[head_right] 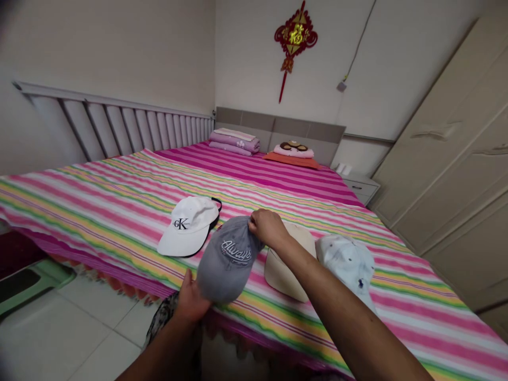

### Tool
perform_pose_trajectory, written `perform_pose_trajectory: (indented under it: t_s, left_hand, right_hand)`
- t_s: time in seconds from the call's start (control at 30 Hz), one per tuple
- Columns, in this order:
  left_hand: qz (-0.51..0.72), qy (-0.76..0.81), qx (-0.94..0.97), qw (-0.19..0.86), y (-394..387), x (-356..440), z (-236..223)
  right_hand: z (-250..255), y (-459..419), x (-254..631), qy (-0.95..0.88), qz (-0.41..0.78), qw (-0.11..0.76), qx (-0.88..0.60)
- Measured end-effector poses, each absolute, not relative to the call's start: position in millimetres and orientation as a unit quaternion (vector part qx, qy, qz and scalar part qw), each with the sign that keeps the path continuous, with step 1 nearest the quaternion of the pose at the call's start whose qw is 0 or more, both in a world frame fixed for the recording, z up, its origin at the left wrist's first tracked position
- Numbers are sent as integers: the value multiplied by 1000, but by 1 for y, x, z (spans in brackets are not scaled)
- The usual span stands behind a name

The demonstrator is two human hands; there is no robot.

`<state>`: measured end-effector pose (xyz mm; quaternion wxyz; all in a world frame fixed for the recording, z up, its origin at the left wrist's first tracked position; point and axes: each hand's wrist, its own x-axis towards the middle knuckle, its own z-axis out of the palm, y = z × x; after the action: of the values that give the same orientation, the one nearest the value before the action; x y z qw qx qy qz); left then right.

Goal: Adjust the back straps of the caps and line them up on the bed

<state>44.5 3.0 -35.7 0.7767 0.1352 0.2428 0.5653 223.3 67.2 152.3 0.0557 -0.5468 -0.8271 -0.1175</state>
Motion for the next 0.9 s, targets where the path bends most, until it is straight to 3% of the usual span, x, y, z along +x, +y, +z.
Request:
perform_pose_trajectory:
  t_s: [0.37,0.67,0.9]
  left_hand:
    - [577,242,187,758,34,72,-4]
    - [563,305,140,756,39,84,-32]
    - [575,286,140,754,43,85,-27]
  right_hand:
    - [166,123,229,-809,-173,-8,-562]
    - [118,152,223,-810,-143,-96,-561]
    - [126,159,225,-808,-146,-89,-564]
